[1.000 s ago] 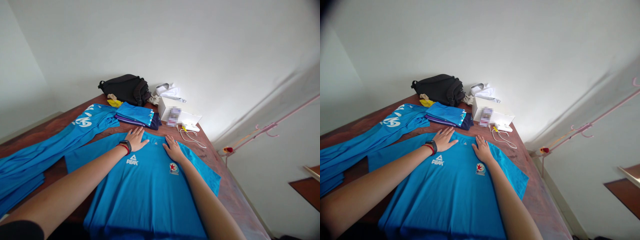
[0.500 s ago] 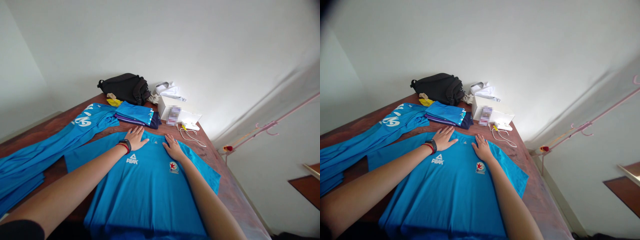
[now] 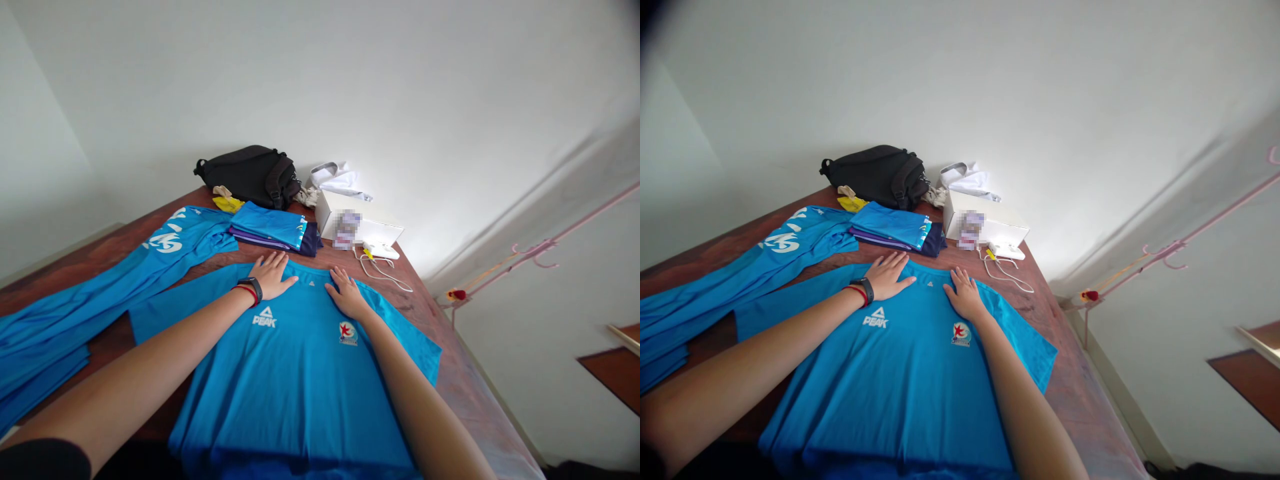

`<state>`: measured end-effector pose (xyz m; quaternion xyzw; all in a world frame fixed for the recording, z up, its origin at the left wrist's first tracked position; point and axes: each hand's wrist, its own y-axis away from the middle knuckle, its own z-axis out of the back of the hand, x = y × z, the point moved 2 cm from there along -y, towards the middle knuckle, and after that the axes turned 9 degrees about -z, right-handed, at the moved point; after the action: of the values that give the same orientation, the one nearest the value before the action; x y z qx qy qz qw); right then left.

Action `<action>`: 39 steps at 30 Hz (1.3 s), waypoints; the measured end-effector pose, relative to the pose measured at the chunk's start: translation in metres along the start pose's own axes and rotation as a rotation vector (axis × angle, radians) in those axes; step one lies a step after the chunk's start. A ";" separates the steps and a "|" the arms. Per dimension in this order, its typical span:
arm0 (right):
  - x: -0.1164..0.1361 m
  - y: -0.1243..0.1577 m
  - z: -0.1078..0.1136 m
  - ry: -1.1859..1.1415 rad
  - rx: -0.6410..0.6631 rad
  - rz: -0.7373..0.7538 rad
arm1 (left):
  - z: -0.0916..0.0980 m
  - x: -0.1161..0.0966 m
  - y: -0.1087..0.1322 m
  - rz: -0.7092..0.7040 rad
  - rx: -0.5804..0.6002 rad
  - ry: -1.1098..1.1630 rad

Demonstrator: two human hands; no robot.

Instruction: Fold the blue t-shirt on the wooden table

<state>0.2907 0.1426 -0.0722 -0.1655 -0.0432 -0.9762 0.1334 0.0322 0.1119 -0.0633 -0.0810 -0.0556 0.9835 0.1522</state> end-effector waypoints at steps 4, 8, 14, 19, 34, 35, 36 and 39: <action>0.000 0.000 0.000 -0.008 -0.005 0.005 | -0.001 0.001 0.000 -0.005 -0.005 0.008; 0.000 0.000 0.000 -0.003 0.000 0.002 | -0.001 0.001 0.000 -0.007 -0.008 0.009; -0.001 -0.001 -0.001 0.008 -0.007 0.005 | 0.000 0.001 0.000 -0.007 -0.005 0.004; -0.002 -0.001 -0.002 0.010 -0.003 0.009 | 0.000 0.000 0.000 -0.004 -0.001 0.006; 0.000 0.001 0.000 0.003 -0.007 0.009 | -0.001 0.001 0.000 -0.005 -0.006 0.002; 0.000 0.000 0.000 0.003 -0.008 0.008 | -0.001 0.001 0.000 -0.006 -0.006 0.002; 0.000 0.000 0.000 0.002 -0.009 0.007 | -0.001 0.001 0.000 -0.007 -0.007 0.000; 0.000 0.000 -0.001 -0.004 -0.009 0.006 | -0.001 0.001 0.000 -0.008 -0.013 -0.006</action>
<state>0.2904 0.1422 -0.0726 -0.1680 -0.0388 -0.9757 0.1355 0.0318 0.1123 -0.0642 -0.0787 -0.0627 0.9827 0.1557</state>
